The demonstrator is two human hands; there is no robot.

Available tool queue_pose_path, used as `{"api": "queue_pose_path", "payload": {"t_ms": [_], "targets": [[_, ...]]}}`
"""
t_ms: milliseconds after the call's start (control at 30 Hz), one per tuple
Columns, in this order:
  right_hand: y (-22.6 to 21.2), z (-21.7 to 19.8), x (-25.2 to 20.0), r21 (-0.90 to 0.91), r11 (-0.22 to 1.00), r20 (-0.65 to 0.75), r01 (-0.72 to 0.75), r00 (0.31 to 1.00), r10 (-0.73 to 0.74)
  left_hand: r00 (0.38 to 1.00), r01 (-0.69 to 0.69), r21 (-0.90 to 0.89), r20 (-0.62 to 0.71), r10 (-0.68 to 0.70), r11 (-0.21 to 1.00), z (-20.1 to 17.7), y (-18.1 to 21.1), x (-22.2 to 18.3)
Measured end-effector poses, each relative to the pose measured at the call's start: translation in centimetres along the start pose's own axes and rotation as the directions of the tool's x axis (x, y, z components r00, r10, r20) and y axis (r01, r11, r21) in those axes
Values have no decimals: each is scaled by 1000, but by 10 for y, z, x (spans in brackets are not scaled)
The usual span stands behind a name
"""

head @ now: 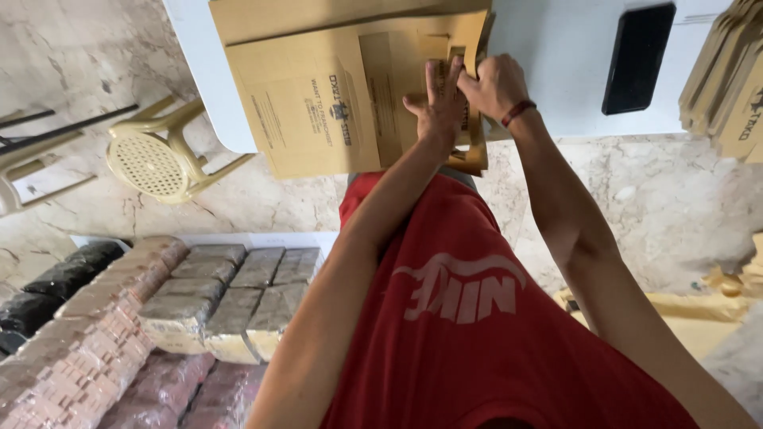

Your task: The person folds precut cardboard sheets into box structures by hand on a table, including pressing down on the folds and fitting tabs into slots.

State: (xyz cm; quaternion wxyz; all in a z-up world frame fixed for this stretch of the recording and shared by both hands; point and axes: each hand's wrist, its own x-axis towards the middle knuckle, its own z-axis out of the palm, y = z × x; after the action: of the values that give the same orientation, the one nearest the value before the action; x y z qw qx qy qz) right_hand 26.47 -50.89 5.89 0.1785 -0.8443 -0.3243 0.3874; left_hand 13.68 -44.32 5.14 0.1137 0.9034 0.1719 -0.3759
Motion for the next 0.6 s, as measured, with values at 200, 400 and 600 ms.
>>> {"api": "queue_pose_path", "payload": {"t_ms": [200,400,600], "targets": [[-6,-51,53,723,503,401,-473,881,252,997,-44,-35,56,46,998,-30,-10,-6],[-65,-49,53,632,583,339,-511,858,385,1000,-22,52,-7,22,998,-15,-8,8],[-123,-56,16,387,906,157,-171,981,118,997,45,46,53,-47,998,-27,-9,-1]]}}
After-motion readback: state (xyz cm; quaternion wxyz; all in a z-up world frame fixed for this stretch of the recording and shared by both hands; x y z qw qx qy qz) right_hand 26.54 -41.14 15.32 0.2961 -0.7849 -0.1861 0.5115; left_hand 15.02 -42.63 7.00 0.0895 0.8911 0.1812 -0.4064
